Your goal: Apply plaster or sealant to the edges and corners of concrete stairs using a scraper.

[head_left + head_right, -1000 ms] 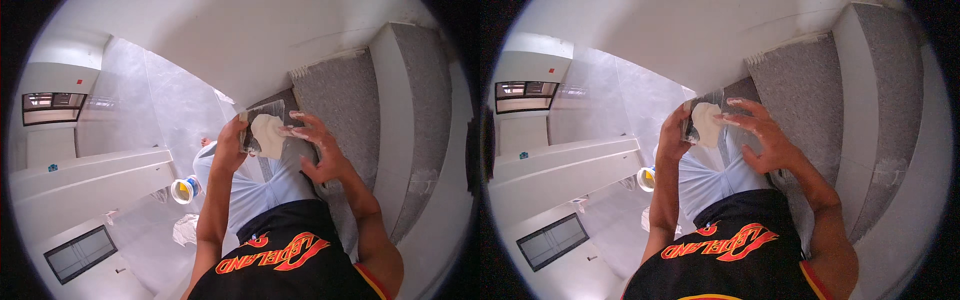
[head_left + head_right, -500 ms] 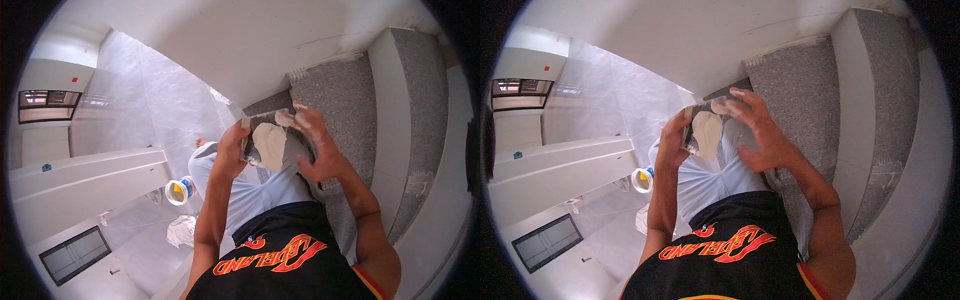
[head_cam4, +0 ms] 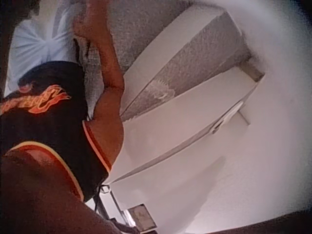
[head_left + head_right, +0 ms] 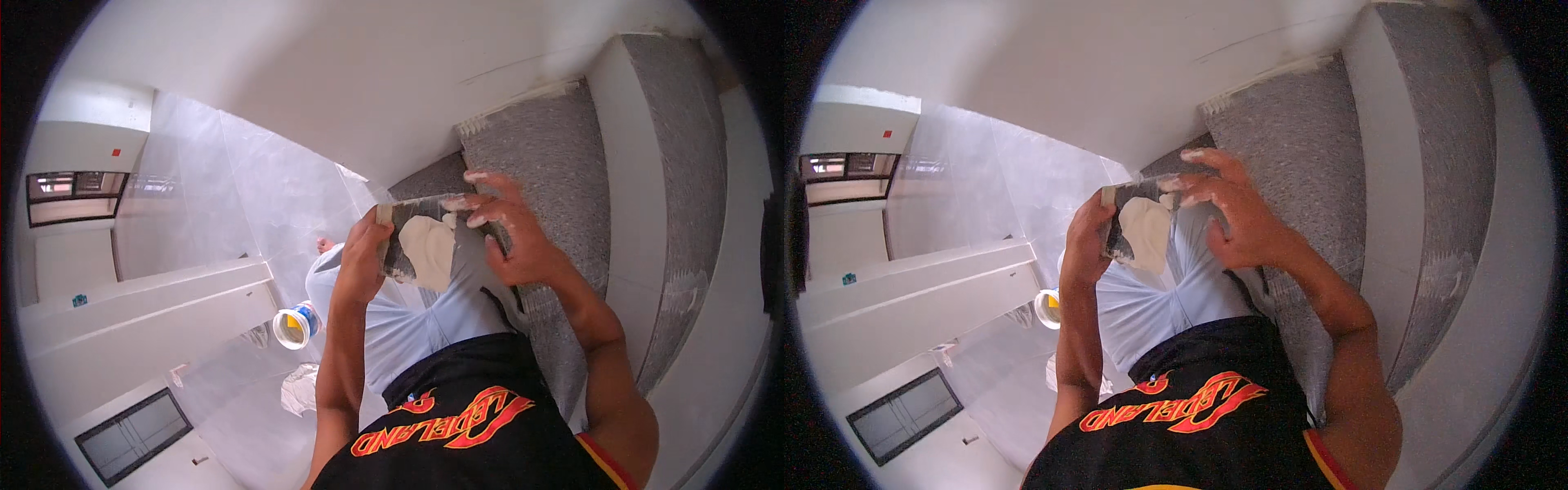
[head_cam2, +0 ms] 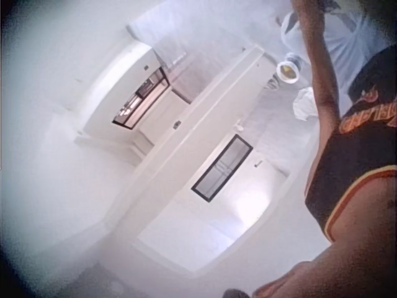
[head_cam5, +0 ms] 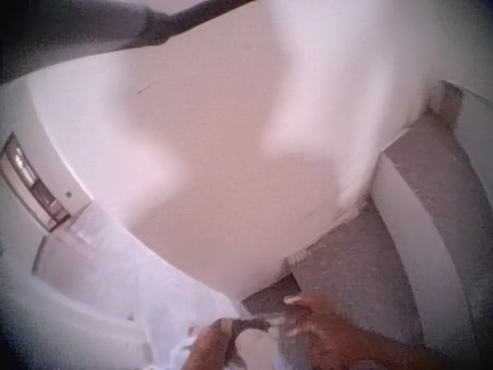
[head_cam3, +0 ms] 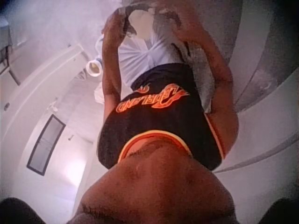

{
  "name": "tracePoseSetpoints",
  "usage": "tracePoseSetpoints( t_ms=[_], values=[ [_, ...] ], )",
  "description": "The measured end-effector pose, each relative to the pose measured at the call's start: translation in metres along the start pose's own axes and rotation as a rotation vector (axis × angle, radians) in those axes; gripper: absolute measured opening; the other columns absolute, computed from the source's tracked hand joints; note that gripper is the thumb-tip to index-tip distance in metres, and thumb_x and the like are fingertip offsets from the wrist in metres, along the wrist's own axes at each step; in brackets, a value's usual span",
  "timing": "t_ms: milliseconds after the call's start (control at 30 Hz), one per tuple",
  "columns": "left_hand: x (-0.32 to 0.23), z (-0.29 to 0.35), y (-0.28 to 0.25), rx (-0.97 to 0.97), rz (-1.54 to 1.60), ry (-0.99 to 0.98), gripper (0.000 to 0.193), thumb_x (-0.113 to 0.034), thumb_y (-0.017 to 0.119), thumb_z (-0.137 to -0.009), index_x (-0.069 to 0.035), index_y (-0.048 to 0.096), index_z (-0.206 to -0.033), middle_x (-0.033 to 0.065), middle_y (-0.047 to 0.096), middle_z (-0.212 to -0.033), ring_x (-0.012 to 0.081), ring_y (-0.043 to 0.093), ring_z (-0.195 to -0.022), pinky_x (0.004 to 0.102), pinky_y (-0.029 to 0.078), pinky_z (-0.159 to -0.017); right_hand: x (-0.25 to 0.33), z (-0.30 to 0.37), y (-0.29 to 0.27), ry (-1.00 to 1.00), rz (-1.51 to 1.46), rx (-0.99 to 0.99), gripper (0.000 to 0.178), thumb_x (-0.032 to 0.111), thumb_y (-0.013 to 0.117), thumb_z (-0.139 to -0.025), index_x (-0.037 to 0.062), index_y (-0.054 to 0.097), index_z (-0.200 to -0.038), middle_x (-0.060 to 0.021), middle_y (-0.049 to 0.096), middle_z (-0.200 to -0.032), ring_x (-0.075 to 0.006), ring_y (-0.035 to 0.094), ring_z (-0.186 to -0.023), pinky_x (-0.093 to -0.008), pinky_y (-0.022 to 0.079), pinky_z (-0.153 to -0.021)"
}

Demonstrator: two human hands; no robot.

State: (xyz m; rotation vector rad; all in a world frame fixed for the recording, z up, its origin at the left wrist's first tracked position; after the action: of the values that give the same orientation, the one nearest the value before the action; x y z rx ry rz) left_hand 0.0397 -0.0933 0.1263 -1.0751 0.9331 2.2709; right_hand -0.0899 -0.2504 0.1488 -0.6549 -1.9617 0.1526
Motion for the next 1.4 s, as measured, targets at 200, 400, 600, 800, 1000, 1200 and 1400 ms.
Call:
tracePoseSetpoints(
  t_ms=[200,400,600,800,1000,1200,1400],
  values=[
    [0.014,-0.016,-0.024,-0.18,-0.373,0.201,0.032,-0.019,0.042,-0.08,0.003,0.052,-0.102,0.0104,0.057,-0.091,0.016,0.056,-0.077,0.0262,0.047,-0.068,-0.03,0.009,0.003,0.259,-0.405,-0.023,0.028,-0.006,0.046,-0.06,0.006,0.046,-0.085,-0.0114,0.051,-0.106,-0.0279,0.041,-0.112,-0.0384,0.031,-0.095],
    [0.01,-0.019,-0.04,-0.222,0.179,0.057,0.034,-0.018,0.046,-0.08,0.001,0.051,-0.108,0.0109,0.057,-0.097,0.0206,0.058,-0.085,0.0338,0.05,-0.071,-0.151,0.018,-0.093,0.432,0.259,-0.646,0.038,0.008,0.059,-0.068,0.0004,0.045,-0.103,-0.0189,0.049,-0.107,-0.0311,0.045,-0.108,-0.0394,0.033,-0.093],
    [0.019,-0.024,-0.058,-0.23,0.1,0.048,0.033,-0.016,0.045,-0.078,-0.001,0.05,-0.107,0.0081,0.057,-0.094,0.0176,0.059,-0.08,0.0301,0.05,-0.063,-0.255,0.009,-0.194,0.637,1.018,-0.806,0.058,0.023,0.057,-0.071,-0.0069,0.038,-0.117,-0.0248,0.038,-0.124,-0.0402,0.037,-0.112,-0.0452,0.028,-0.096],
    [0.029,-0.02,-0.084,-0.344,0.224,-0.012,0.028,-0.017,0.046,-0.077,-0.004,0.051,-0.102,0.007,0.057,-0.091,0.0176,0.059,-0.079,0.0305,0.051,-0.063,-0.28,-0.013,-0.201,0.822,1.241,-0.704,0.052,0.029,0.057,-0.074,-0.007,0.043,-0.11,-0.022,0.045,-0.114,-0.0369,0.041,-0.106,-0.0496,0.032,-0.089],
    [0.034,-0.02,-0.082,-0.375,0.26,-0.03,0.03,-0.015,0.044,-0.077,-0.003,0.049,-0.104,0.0079,0.057,-0.093,0.0187,0.059,-0.081,0.0313,0.052,-0.065,-0.295,-0.022,-0.206,0.992,1.205,-0.551,0.053,0.029,0.05,-0.075,-0.0063,0.04,-0.113,-0.023,0.034,-0.128,-0.0367,0.031,-0.118,-0.055,0.024,-0.093],
    [0.032,-0.021,-0.076,-0.319,0.267,-0.023,0.031,-0.014,0.041,-0.079,-0.002,0.048,-0.106,0.0091,0.057,-0.094,0.0197,0.059,-0.083,0.0316,0.051,-0.067,-0.295,-0.024,-0.207,0.992,1.116,-0.563,0.053,0.028,0.051,-0.075,-0.0064,0.039,-0.114,-0.0237,0.035,-0.127,-0.037,0.03,-0.119,-0.0552,0.021,-0.095],
    [0.033,-0.015,-0.089,-0.347,0.295,0.016,0.032,-0.015,0.041,-0.08,-0.001,0.047,-0.108,0.0102,0.057,-0.095,0.0199,0.058,-0.085,0.0318,0.051,-0.069,-0.299,-0.027,-0.199,0.937,1.019,-0.538,0.054,0.027,0.051,-0.074,-0.0059,0.039,-0.116,-0.0234,0.034,-0.128,-0.0381,0.029,-0.12,-0.056,0.019,-0.096]
  ],
)
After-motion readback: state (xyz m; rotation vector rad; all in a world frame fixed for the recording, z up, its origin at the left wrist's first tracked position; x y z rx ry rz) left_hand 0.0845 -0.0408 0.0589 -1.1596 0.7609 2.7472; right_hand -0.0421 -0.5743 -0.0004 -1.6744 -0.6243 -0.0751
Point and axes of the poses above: each hand's wrist, its own z-axis away from the middle knuckle, its own y-axis out of the palm, x = y × z, the point moved 4 cm from there along -z, towards the middle knuckle
